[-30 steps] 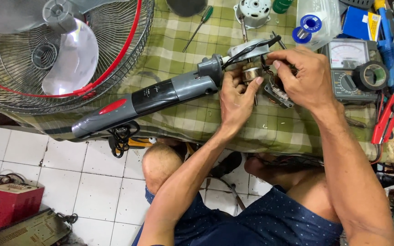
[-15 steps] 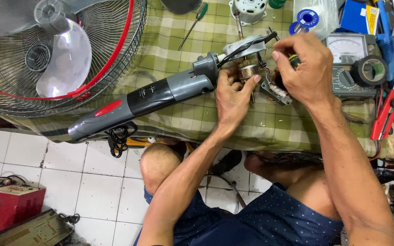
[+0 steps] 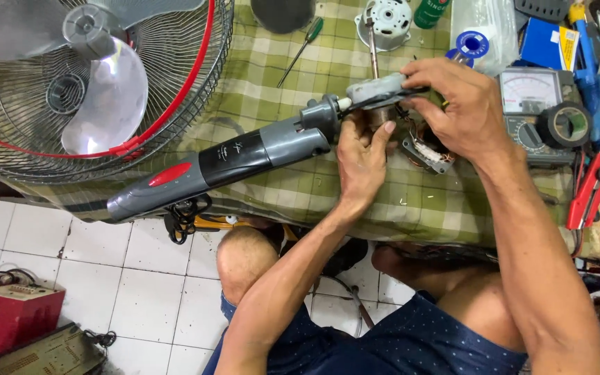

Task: The person disassembles a fan motor, applies lubricant to the bearings and housing, and reassembles the components. They use a screwdriver to remove parts, a lubricant bottle to apply oil, and their hands to align and secure the motor parts.

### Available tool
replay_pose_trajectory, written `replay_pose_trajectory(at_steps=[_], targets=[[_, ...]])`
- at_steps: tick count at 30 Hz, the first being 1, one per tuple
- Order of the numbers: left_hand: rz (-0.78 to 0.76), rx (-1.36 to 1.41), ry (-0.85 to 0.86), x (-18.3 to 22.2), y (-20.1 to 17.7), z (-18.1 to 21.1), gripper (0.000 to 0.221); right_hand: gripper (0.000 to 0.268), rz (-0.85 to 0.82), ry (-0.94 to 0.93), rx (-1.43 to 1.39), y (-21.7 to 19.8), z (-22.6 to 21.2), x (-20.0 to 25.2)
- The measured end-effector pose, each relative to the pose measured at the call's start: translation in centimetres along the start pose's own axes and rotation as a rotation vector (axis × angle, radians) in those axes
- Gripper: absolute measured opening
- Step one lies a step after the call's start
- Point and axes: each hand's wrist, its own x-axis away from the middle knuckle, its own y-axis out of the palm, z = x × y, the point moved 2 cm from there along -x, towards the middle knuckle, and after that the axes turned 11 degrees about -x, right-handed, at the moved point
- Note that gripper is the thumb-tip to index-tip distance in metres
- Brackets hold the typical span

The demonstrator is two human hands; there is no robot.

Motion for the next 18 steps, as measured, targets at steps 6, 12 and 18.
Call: replay_pose_trajectory(at_steps=[6, 12, 18], targets=[[0.122, -0.118, -0.020, -0.4, 0.4, -0.5, 0.050, 0.020, -0.021, 0.014, -0.002, -0.5, -0.5, 0.1], [0.237, 0.087, -0.101, -0.4, 1.1, 0.0, 0.036, 0.019, -0.018, 0.053, 0.003, -0.7, -0.9, 0.0], [0.265, 0.069, -0.094, -0.6, 1.3, -0.1, 0.030, 0.024, -0.035, 0.084, -0.034, -0.8, -1.1, -0.1]])
